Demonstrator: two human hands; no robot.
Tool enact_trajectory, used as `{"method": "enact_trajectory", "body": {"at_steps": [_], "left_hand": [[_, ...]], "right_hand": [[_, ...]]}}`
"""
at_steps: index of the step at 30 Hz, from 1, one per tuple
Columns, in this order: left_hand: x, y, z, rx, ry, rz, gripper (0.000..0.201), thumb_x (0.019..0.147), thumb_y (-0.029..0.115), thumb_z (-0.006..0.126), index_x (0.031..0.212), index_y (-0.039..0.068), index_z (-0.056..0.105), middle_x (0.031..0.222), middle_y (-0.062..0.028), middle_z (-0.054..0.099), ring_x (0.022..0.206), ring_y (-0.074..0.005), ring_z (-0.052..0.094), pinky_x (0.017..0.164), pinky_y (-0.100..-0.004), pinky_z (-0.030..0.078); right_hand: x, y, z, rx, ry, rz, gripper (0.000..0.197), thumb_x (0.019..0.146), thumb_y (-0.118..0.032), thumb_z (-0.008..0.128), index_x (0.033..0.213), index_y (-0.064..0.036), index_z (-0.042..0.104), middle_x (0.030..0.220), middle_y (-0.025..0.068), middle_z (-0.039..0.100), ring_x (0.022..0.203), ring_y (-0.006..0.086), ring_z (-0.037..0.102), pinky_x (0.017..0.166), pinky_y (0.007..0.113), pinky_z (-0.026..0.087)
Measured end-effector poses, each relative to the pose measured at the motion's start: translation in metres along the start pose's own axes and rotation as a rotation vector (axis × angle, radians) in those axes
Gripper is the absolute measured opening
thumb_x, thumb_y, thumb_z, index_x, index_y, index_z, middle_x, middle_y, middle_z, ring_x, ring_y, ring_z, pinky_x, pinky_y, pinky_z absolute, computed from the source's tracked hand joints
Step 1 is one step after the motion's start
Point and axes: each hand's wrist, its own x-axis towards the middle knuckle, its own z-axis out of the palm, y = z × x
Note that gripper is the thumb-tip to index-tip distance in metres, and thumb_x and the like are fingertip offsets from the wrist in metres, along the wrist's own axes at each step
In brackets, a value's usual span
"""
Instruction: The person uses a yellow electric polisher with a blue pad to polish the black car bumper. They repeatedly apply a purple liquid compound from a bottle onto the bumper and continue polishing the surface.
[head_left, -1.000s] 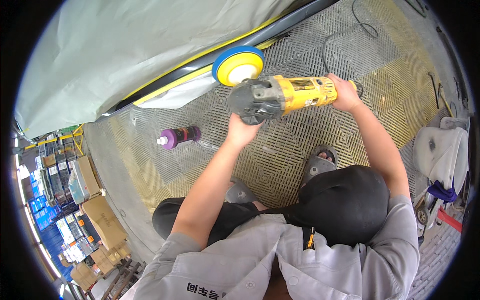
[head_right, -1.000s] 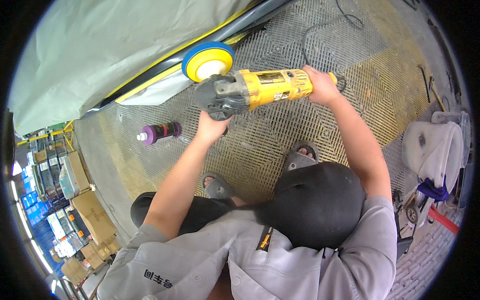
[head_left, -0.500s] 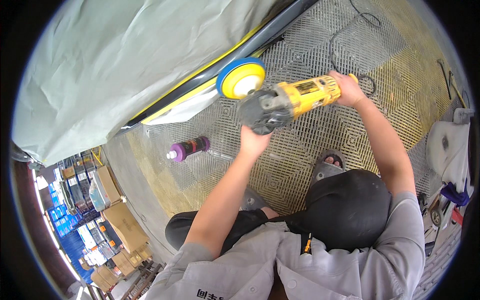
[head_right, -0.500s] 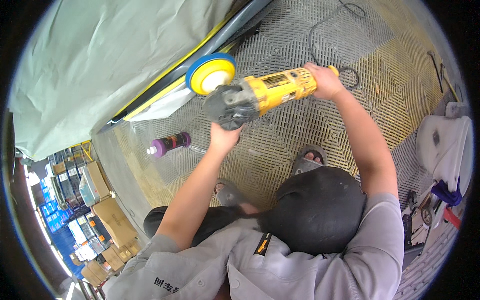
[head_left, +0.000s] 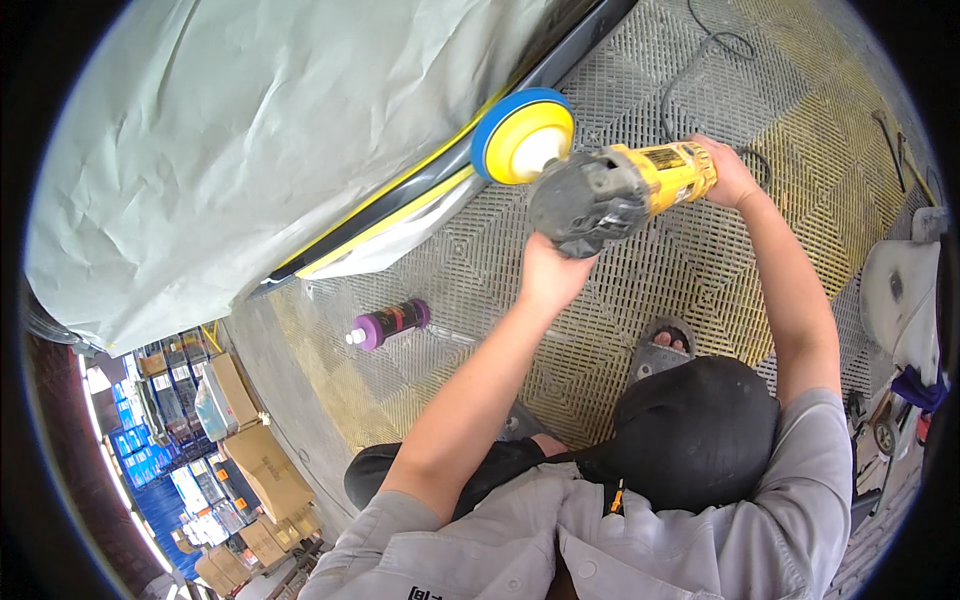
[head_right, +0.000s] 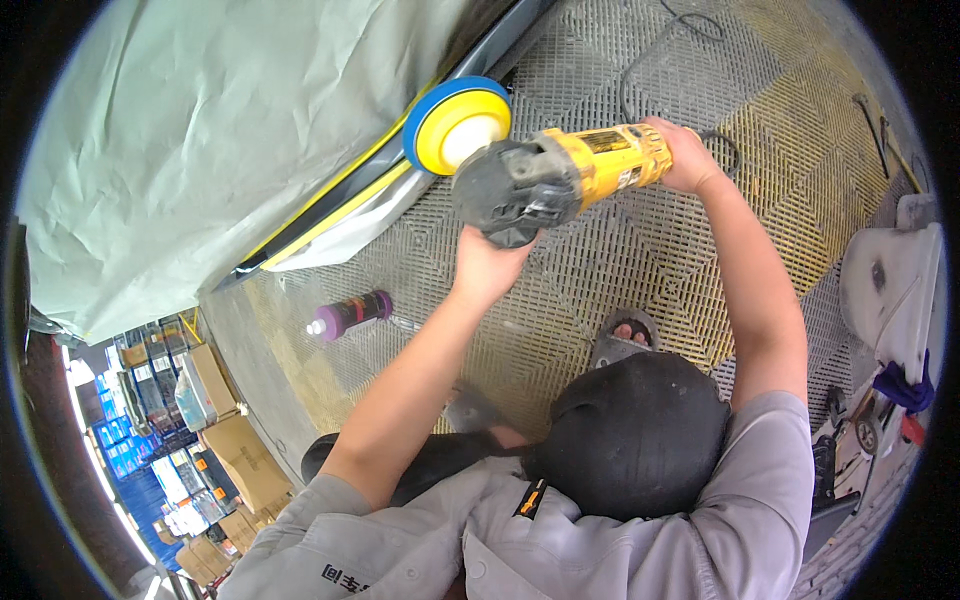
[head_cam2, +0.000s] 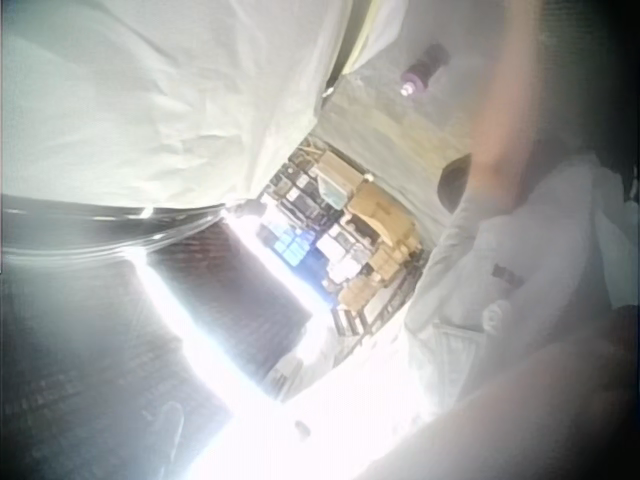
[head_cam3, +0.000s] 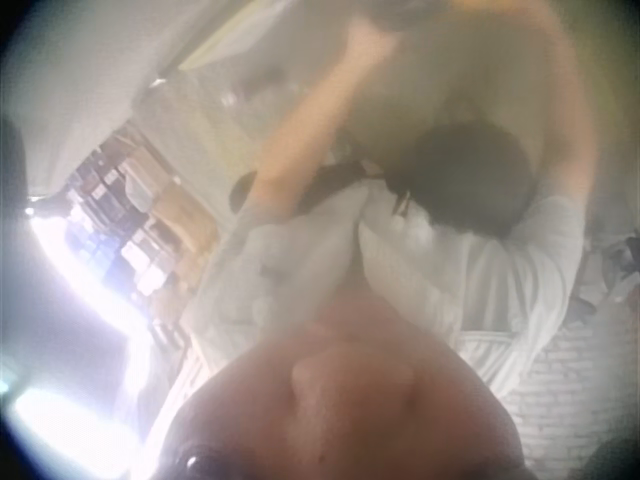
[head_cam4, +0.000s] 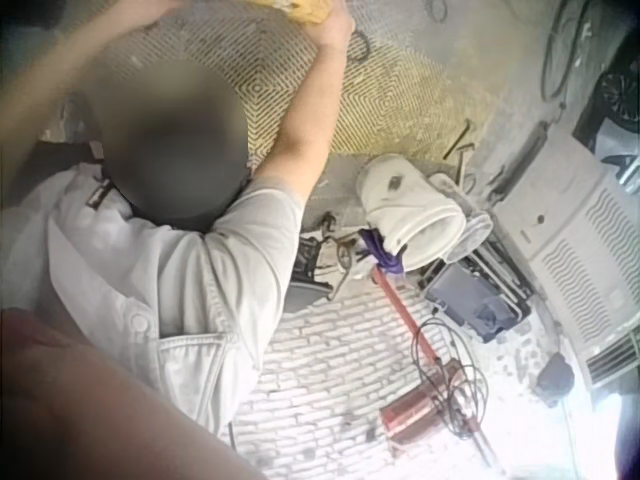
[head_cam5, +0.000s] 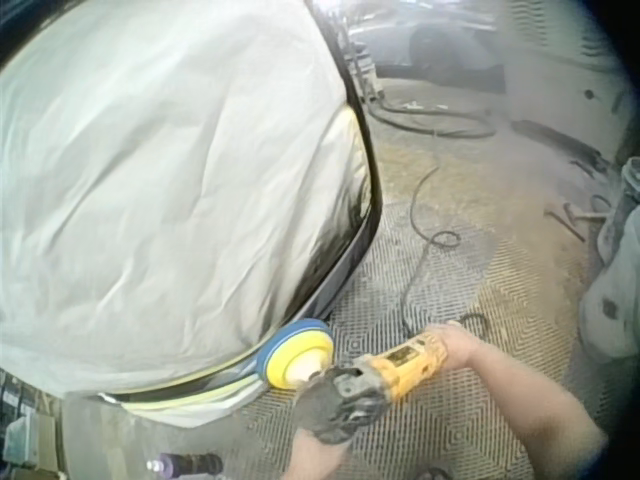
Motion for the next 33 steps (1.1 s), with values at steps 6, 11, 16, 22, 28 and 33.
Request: {"method": "enact_trajectory", "body": {"at_steps": [6, 11, 16, 22, 28, 33], "left_hand": [[0.006, 0.002, 0.003, 0.016, -0.039, 0.022, 0.045, 0.088, 0.004, 0.086, 0.129, -0.001, 0.069, 0.124, -0.0122, 0.078, 0.116, -0.0216, 0.074, 0.101, -0.0351, 0.058], [-0.022, -0.020, -0.005, -0.075, 0.060, 0.022, 0.051, 0.090, 0.002, 0.084, 0.137, -0.002, 0.063, 0.133, -0.0128, 0.073, 0.122, -0.0222, 0.071, 0.105, -0.0360, 0.056], [-0.051, -0.040, -0.013, -0.072, 0.157, -0.154, 0.050, 0.091, 0.003, 0.086, 0.135, -0.002, 0.064, 0.129, -0.0114, 0.074, 0.117, -0.0212, 0.072, 0.102, -0.0356, 0.056], [-0.071, -0.040, -0.010, -0.135, 0.138, -0.275, 0.048, 0.091, 0.007, 0.087, 0.133, -0.003, 0.065, 0.130, -0.0124, 0.074, 0.118, -0.0216, 0.071, 0.103, -0.0366, 0.055], [-0.026, -0.032, 0.022, 0.042, -0.178, -0.072, 0.052, 0.093, 0.013, 0.084, 0.139, -0.001, 0.062, 0.134, -0.0153, 0.074, 0.124, -0.0263, 0.071, 0.107, -0.0385, 0.054], [0.025, -0.025, 0.056, -0.001, -0.212, -0.030, 0.043, 0.097, 0.014, 0.082, 0.134, -0.001, 0.068, 0.134, -0.0140, 0.075, 0.125, -0.0253, 0.070, 0.108, -0.0387, 0.054]], "right_hand": [[0.018, 0.011, -0.006, -0.042, -0.006, -0.048, 0.042, 0.084, -0.021, 0.084, 0.122, -0.0109, 0.068, 0.121, 0.0116, 0.072, 0.116, 0.0389, 0.069, 0.100, 0.045, 0.057], [0.028, 0.001, 0.018, 0.060, -0.045, -0.143, 0.039, 0.084, -0.018, 0.081, 0.119, -0.0073, 0.067, 0.119, 0.0110, 0.071, 0.115, 0.0370, 0.069, 0.099, 0.044, 0.057], [0.036, -0.009, 0.032, -0.013, -0.182, -0.209, 0.039, 0.081, -0.014, 0.079, 0.118, -0.0089, 0.067, 0.115, 0.0111, 0.070, 0.111, 0.0368, 0.069, 0.095, 0.045, 0.058], [0.000, -0.021, 0.010, -0.090, -0.208, -0.101, 0.039, 0.079, -0.014, 0.080, 0.115, -0.0098, 0.065, 0.112, 0.0113, 0.070, 0.109, 0.0381, 0.069, 0.092, 0.047, 0.057], [-0.037, 0.001, -0.052, -0.142, 0.015, -0.074, 0.042, 0.082, -0.020, 0.083, 0.118, -0.0086, 0.064, 0.115, 0.0102, 0.070, 0.109, 0.0381, 0.069, 0.093, 0.048, 0.056], [-0.030, 0.032, -0.090, -0.262, 0.079, -0.039, 0.041, 0.083, -0.014, 0.079, 0.121, -0.0073, 0.064, 0.123, 0.0109, 0.069, 0.115, 0.0387, 0.067, 0.096, 0.048, 0.055]]}}
